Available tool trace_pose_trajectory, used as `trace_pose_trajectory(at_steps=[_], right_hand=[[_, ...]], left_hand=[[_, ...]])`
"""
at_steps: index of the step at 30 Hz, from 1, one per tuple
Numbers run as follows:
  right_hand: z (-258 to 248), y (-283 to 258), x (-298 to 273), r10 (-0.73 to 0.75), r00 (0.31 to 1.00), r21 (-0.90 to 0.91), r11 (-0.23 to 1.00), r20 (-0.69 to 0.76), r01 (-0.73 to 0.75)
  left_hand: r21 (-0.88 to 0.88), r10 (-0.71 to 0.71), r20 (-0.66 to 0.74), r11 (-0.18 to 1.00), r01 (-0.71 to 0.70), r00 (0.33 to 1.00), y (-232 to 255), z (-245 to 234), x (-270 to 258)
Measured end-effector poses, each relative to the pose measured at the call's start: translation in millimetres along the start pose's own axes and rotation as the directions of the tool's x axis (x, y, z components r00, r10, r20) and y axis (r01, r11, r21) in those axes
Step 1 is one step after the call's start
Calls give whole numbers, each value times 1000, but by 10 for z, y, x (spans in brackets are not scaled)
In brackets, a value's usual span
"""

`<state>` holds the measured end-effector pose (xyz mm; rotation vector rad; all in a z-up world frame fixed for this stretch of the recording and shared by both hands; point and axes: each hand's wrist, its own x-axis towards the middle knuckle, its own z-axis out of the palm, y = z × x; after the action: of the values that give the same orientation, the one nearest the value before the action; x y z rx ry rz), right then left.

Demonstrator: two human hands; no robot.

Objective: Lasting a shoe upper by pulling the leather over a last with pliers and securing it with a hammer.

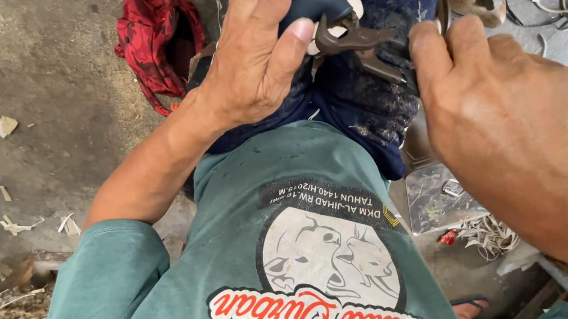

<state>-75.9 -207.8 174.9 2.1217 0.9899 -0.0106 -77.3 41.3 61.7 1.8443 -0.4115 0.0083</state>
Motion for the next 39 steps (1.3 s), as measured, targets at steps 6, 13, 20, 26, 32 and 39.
trace_pose_trajectory(at_steps=[6,13,20,26,32,39], right_hand=[[414,-139,134,24,996,-20,999,-90,-26],[366,-343,16,-30,999,-13,999,38,30],[456,-260,158,-66,997,278,959,32,55],[414,33,165,-144,989,347,929,23,127],[586,-59,208,-120,992,305,944,-38,125],[602,-335,69,-48,999,304,951,-18,51]], left_hand=[[74,-43,-108,996,51,993,-358,130,-83],[135,-186,-71,972,195,980,-250,239,-184],[59,-224,-69,972,228,972,-214,137,-153],[42,-117,-59,992,119,991,-51,88,-74],[16,-103,-59,994,104,993,-105,53,-66],[58,-112,-82,991,117,990,-89,134,-95]])
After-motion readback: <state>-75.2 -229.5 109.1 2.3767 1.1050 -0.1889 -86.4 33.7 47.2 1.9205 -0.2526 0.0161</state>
